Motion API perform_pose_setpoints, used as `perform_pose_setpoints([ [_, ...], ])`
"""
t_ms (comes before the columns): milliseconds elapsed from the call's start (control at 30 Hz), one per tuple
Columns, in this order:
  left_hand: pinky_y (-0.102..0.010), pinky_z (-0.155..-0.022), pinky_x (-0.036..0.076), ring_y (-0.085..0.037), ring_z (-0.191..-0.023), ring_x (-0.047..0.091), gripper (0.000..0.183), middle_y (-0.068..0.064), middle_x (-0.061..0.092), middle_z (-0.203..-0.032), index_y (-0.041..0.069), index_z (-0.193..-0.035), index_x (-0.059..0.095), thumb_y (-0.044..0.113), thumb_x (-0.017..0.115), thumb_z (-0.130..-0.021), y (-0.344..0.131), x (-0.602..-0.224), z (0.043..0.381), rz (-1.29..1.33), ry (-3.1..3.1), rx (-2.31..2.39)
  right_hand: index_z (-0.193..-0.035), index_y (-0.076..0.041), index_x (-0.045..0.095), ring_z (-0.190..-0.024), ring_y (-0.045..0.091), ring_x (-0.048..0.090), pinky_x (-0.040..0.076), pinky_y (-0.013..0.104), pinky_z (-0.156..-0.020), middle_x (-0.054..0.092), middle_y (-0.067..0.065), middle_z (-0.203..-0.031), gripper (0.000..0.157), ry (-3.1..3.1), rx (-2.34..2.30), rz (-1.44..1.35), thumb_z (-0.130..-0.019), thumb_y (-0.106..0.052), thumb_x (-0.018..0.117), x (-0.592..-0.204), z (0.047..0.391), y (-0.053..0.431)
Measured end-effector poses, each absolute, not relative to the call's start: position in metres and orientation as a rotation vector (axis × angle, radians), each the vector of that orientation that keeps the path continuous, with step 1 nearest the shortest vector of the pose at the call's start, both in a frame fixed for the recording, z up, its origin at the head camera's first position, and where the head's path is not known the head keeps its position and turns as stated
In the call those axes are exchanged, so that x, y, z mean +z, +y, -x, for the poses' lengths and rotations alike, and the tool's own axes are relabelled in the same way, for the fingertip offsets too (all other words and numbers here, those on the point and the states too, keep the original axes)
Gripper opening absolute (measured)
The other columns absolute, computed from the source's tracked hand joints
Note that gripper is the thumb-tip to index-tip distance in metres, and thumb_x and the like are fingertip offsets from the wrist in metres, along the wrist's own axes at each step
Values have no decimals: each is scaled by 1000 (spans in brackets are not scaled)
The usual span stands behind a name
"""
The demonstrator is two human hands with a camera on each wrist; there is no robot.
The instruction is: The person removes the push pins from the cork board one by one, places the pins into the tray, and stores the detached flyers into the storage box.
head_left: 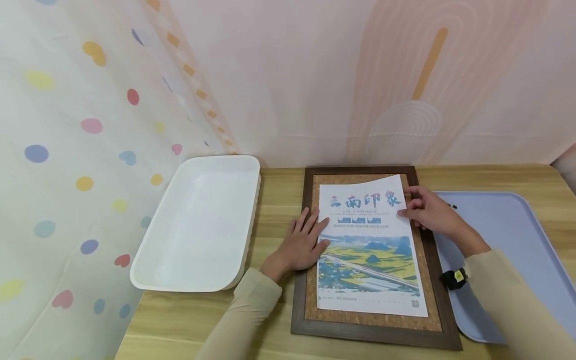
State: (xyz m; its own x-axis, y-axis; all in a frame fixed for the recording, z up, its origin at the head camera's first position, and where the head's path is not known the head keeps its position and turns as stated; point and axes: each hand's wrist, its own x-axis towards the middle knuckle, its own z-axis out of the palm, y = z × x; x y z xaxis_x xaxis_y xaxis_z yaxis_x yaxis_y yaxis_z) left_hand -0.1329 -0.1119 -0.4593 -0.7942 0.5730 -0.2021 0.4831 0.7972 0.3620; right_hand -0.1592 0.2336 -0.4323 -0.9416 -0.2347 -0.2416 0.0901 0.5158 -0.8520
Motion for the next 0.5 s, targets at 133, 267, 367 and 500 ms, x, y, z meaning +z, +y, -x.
perform_pose_setpoints([
  [133, -59, -120, 5, -33, -153, -9, 58, -11, 0, -167, 18, -160, 20, 41, 31, -108, -112, -457, 134, -807, 2667, 425, -152, 4, 21, -58, 15, 51, 45, 31, -52, 69, 12, -91, 75, 2413, -1389, 166, -95, -13, 67, -430, 150, 229],
  [267, -59, -120, 3, -33, -153, -10, 58, -10, 0, -167, 18, -160, 20, 42, 30, -108, -111, -457, 135, -804, 2647, 445, -155, 3, 12, -63, 16, 62, 48, 31, -52, 70, 22, -109, 82, 2395, -1418, 224, -95, -9, 66, -430, 139, 226],
  [367, -59, -120, 3, -33, -153, -10, 58, -11, 0, -167, 18, -160, 20, 42, 31, -108, -112, -457, 134, -799, 2642, 461, -158, -1, 4, -71, 17, 68, 51, 32, -54, 67, 26, -117, 89, 2391, -1449, 274, -94, -7, 66, -431, 132, 223],
  [500, -61, -119, 4, -34, -153, -9, 58, -13, 2, -167, 16, -159, 23, 41, 33, -108, -114, -459, 134, -805, 2645, 507, -159, -6, 0, -75, 16, 69, 53, 29, -62, 67, 26, -117, 95, 2439, -1449, 339, -92, -2, 67, -431, 126, 221],
])
